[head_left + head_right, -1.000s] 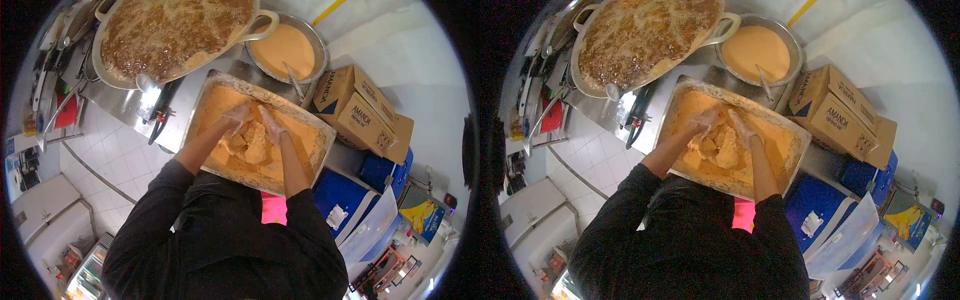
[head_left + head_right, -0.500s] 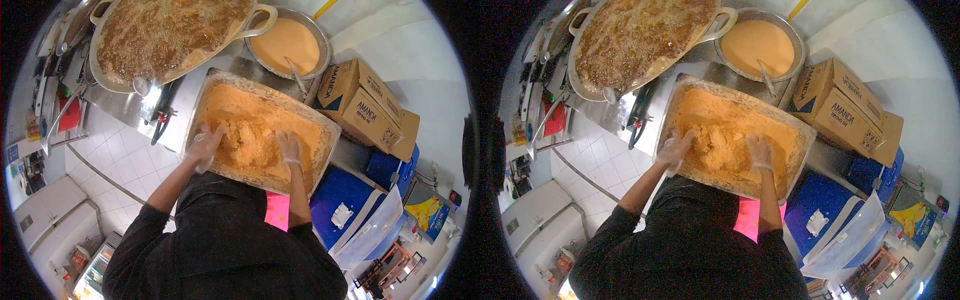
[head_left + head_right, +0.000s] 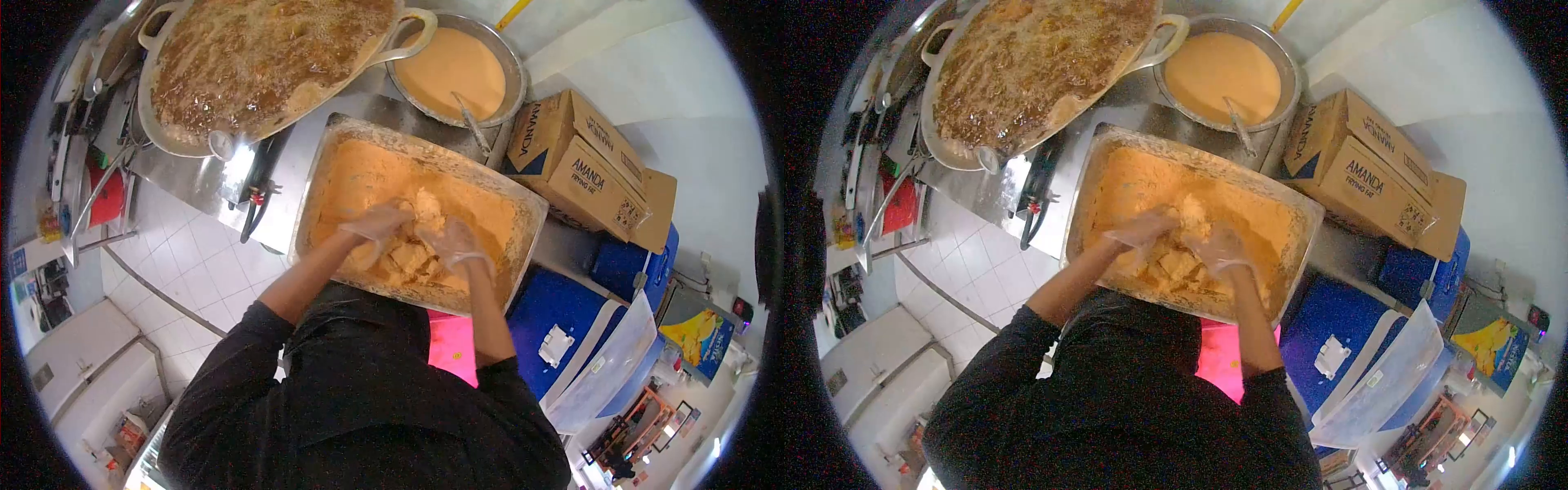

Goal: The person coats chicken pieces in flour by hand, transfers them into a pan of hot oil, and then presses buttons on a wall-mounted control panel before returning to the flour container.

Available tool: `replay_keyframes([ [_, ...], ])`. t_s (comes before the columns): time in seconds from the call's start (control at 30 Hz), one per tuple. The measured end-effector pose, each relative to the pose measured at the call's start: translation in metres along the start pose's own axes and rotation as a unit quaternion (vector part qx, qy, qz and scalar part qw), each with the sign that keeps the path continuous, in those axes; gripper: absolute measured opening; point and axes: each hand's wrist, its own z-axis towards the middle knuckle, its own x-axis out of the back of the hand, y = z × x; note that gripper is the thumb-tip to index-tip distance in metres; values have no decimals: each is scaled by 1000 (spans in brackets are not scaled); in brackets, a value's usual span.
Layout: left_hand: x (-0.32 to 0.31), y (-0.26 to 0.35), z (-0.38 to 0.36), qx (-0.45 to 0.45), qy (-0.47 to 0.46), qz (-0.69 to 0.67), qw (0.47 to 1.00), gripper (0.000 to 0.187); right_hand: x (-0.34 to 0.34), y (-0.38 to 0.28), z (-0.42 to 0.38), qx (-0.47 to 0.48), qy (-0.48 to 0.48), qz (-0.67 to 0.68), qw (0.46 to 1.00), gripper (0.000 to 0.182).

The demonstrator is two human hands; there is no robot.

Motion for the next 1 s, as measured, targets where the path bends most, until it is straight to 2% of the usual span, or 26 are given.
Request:
replay_keyframes([
  [0.03, 26, -17, 6, -143, -34, 146, 978, 66, 17, 7, -2, 30, -51, -90, 994, 101],
  [0.1, 51, -15, 23, -175, -38, 298, 938, 60, 20, 58, 40, 32, 23, 33, 999, 89],
  [0.13, 55, 3, 24, -63, -8, 305, 950, 57, 12, 69, 63, 34, 93, 75, 992, 80],
  [0.17, 55, -1, 41, -3, 8, 313, 950, 56, 4, 79, 85, 41, 162, 115, 979, 71],
  [0.2, 56, -6, 57, 57, 23, 320, 945, 55, -4, 72, 105, 28, 186, 142, 972, 69],
  [0.23, 45, -48, 97, 65, 22, 331, 941, 56, -11, 64, 123, 17, 210, 169, 963, 66],
  [0.27, 38, -39, 112, 145, -19, 283, 948, 56, -18, 56, 143, -13, 151, 199, 968, 72],
  [0.3, 32, -30, 126, 228, -54, 242, 941, 57, -24, 46, 145, -1, 102, 117, 988, 70],
  [0.33, 33, 38, 126, 373, -127, 135, 909, 57, -30, 36, 148, 20, 56, 34, 998, 69],
  [0.37, 22, 25, 107, 256, -106, 207, 938, 55, -33, 24, 119, 56, 27, -108, 992, 60],
  [0.4, 10, 13, 88, 139, -69, 293, 943, 52, -35, 10, 88, 100, 8, -244, 965, 50],
  [0.43, -4, -51, 43, -261, 80, 493, 826, 48, -27, -7, 52, 125, 3, -326, 937, 42],
  [0.47, 2, -37, 18, -216, 82, 391, 891, 53, -25, 0, 28, 225, 53, -260, 938, 41],
  [0.53, 27, -2, -15, -56, 18, 312, 948, 63, -9, 33, -1, 414, 154, -117, 890, 40],
  [0.57, 35, 2, -29, 58, -50, 334, 940, 67, 0, 48, 1, 304, 176, -57, 935, 44],
  [0.63, 22, -26, -30, 187, -48, 245, 950, 69, 5, 75, 15, 66, 206, 65, 974, 53],
  [0.67, 0, -73, -12, 198, 25, 140, 970, 68, -10, 88, 37, 53, 195, 95, 975, 59],
  [0.73, -10, -73, 3, 181, 93, -47, 978, 69, -45, 117, 87, 34, 178, 153, 972, 73],
  [0.8, -18, -9, 9, 165, 91, -192, 963, 73, -29, 43, 48, -43, 121, 264, 956, 83],
  [0.87, -26, 29, 21, 204, 110, -295, 927, 78, -38, 21, 35, -67, 96, 295, 948, 91],
  [0.9, -23, 37, 31, 232, 126, -338, 903, 80, -46, 26, 47, -46, 102, 269, 957, 93],
  [1.0, -5, 23, 38, 140, 25, -358, 923, 85, -55, 37, 55, 30, 87, 244, 965, 97],
])
